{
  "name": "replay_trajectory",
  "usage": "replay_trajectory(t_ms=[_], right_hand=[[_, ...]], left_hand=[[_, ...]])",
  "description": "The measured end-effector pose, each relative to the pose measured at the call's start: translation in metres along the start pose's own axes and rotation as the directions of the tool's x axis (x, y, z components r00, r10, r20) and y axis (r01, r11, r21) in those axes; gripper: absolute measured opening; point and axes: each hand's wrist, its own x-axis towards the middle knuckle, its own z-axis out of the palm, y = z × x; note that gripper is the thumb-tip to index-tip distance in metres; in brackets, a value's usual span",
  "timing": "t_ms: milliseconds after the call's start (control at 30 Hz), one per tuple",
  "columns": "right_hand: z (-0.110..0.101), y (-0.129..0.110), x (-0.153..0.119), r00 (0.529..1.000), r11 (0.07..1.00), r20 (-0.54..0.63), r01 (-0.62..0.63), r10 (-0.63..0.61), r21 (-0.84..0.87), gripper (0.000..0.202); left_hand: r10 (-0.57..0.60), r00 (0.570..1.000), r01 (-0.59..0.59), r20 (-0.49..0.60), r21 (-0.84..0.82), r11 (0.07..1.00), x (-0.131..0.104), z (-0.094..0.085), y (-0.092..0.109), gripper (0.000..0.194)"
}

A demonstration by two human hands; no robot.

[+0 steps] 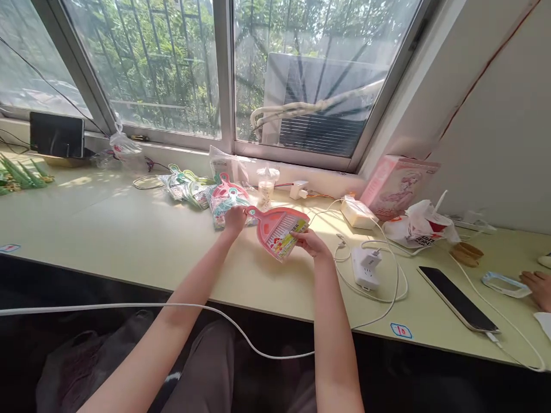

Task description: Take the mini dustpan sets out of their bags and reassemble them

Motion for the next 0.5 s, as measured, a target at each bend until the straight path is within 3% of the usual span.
replay_trajectory(t_ms=[267, 500], right_hand=[[0.002, -0.006, 0.004, 0.969, 0.998, -0.243, 0.057, -0.046, 0.041, 0.026], [0.013, -0.006, -0.003, 0.998, 0.998, 0.008, 0.060, -0.060, -0.017, 0.040]], left_hand=[[-0.002, 0.999, -0.003, -0.050, -0.114, 0.994, -0.004, -0.001, 0.003, 0.020], [0.151, 0.986, -0.164, -0.069, -0.242, 0.956, -0.010, -0.012, 0.019, 0.022]])
